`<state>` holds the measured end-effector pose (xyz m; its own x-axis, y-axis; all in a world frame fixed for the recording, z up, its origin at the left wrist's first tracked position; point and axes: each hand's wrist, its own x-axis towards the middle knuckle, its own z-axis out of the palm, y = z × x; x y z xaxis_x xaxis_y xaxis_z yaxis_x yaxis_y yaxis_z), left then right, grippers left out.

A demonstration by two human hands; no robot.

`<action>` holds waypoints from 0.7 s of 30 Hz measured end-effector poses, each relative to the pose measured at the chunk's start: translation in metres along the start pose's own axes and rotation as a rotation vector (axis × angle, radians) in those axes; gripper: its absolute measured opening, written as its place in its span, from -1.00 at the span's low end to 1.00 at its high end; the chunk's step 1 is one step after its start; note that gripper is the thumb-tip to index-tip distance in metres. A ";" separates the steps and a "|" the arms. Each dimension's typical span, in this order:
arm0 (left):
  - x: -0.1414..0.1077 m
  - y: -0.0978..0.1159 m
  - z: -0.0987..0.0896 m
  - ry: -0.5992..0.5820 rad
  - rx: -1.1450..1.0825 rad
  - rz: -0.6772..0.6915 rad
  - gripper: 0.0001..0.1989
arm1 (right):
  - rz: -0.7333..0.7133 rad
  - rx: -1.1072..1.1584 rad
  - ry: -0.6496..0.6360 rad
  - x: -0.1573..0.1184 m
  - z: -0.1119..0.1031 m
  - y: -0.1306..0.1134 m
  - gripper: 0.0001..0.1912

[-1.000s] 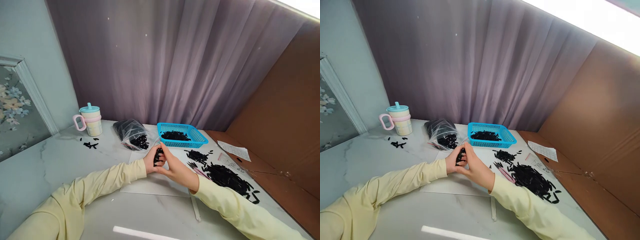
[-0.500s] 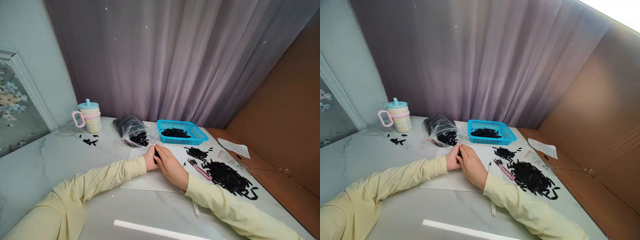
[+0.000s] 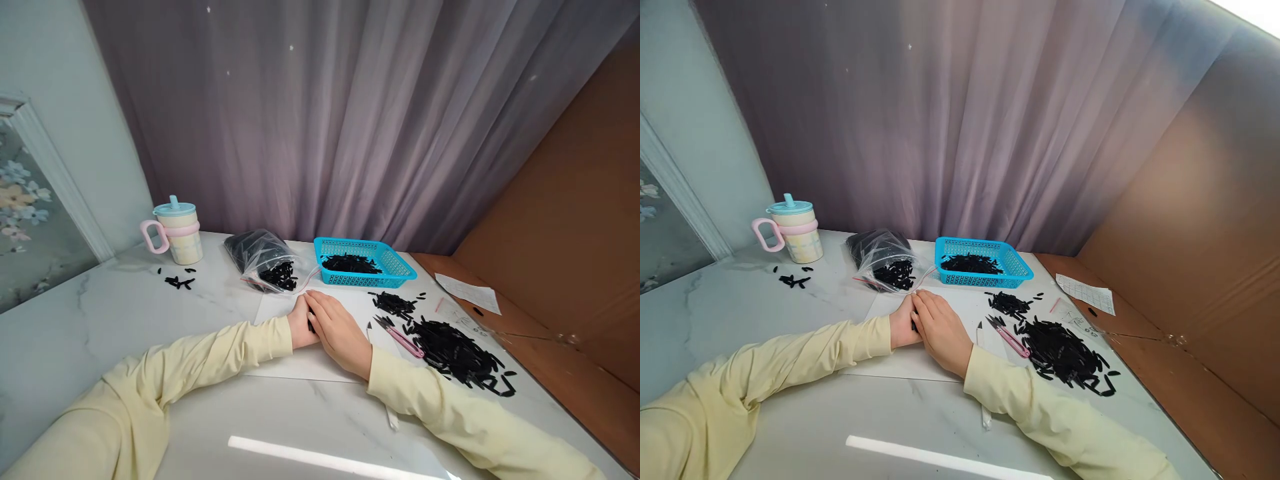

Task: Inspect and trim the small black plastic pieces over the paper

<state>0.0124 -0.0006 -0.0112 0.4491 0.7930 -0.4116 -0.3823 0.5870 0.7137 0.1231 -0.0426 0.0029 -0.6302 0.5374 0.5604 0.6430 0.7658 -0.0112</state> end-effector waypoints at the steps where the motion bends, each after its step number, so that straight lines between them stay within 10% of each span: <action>1: -0.002 0.001 0.003 0.030 -0.043 -0.009 -0.69 | -0.020 -0.020 0.018 0.000 0.001 0.001 -0.60; 11: -0.023 -0.003 0.020 0.187 -0.367 -0.103 -0.64 | -0.235 -0.149 0.183 0.000 0.003 0.008 -0.57; 21: -0.016 -0.005 0.023 0.061 -0.495 -0.040 -0.70 | -0.188 -0.141 0.252 -0.001 0.006 0.004 -0.70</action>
<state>0.0254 -0.0196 0.0051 0.4285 0.7678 -0.4763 -0.7100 0.6121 0.3481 0.1234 -0.0382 -0.0026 -0.6274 0.2740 0.7289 0.5906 0.7774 0.2162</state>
